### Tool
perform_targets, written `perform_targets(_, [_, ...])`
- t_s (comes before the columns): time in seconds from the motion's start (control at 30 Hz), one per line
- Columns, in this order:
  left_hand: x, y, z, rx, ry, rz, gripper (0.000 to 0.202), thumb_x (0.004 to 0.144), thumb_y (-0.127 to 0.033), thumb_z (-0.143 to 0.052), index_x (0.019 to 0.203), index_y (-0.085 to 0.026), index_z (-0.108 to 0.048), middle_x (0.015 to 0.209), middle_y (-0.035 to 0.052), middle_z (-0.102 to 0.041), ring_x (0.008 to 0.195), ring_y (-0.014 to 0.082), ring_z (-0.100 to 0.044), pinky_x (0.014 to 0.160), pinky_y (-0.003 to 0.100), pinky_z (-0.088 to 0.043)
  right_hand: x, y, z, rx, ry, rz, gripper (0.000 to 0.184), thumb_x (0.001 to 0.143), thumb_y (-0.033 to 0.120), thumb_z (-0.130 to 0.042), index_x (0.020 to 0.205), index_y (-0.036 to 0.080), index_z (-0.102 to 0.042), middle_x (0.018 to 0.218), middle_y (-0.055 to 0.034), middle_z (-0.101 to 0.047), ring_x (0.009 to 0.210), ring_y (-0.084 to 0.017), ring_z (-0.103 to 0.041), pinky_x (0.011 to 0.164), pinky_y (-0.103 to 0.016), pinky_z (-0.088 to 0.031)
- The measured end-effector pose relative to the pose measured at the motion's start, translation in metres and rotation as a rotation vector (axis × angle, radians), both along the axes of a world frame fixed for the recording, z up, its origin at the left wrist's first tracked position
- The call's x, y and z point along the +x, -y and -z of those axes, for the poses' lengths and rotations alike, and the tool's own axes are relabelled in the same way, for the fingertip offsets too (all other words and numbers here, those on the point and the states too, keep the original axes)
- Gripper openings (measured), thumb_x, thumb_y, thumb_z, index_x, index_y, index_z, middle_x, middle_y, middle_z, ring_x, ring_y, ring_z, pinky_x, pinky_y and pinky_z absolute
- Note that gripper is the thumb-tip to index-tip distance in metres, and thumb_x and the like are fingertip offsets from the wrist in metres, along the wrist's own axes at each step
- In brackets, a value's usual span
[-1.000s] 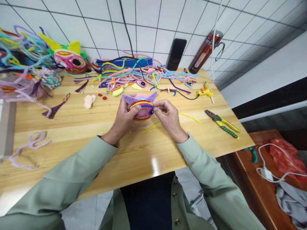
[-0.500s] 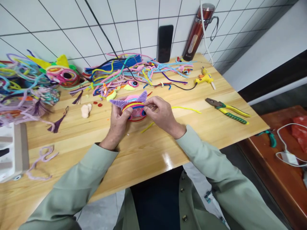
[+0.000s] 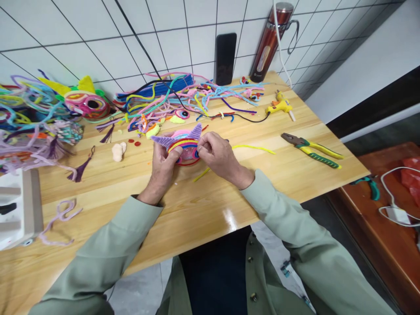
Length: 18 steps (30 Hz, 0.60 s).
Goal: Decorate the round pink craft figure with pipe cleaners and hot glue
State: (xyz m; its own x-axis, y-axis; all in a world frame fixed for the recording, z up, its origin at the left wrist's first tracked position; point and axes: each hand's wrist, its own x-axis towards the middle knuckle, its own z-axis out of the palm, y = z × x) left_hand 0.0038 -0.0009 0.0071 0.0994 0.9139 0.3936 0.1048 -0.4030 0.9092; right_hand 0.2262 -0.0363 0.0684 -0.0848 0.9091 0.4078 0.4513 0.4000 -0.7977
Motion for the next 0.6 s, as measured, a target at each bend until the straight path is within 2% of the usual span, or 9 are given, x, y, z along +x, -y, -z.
perform_targets(0.1, [0.0025,0.0006,-0.0021,-0.062,0.093,0.004,0.078,0.097,-0.082,-0.091,0.151,-0.031,-0.066,0.15,0.0109,-0.08,0.135,0.0297,-0.081,0.121,0.045,-0.068,-0.0007,0.0006,-0.0012,-0.03,0.012,0.011,0.008,0.097,0.026,-0.062,0.095,0.03,-0.055,0.097,-0.0027,-0.074,0.092,-0.023,-0.067,0.089,-0.038,-0.053])
perform_targets(0.3, [0.0046,-0.0016,-0.0018,-0.102,0.188,0.0,0.077,0.091,-0.078,-0.099,0.146,-0.032,-0.071,0.149,0.009,-0.081,0.136,0.031,-0.081,0.123,0.048,-0.067,-0.0016,0.0017,-0.0041,-0.025,0.054,0.026,0.01,0.096,0.021,-0.062,0.095,0.03,-0.056,0.097,-0.0028,-0.074,0.095,-0.023,-0.068,0.09,-0.038,-0.054])
perform_targets(0.6, [0.0077,-0.0069,0.0021,-0.096,0.211,0.02,0.075,0.091,-0.077,-0.099,0.144,-0.031,-0.072,0.147,0.0082,-0.081,0.136,0.0321,-0.081,0.122,0.049,-0.067,0.0007,0.0,-0.0051,-0.008,0.157,0.021,0.014,0.096,0.015,-0.062,0.098,0.029,-0.06,0.098,-0.0022,-0.074,0.093,-0.023,-0.066,0.088,-0.036,-0.051])
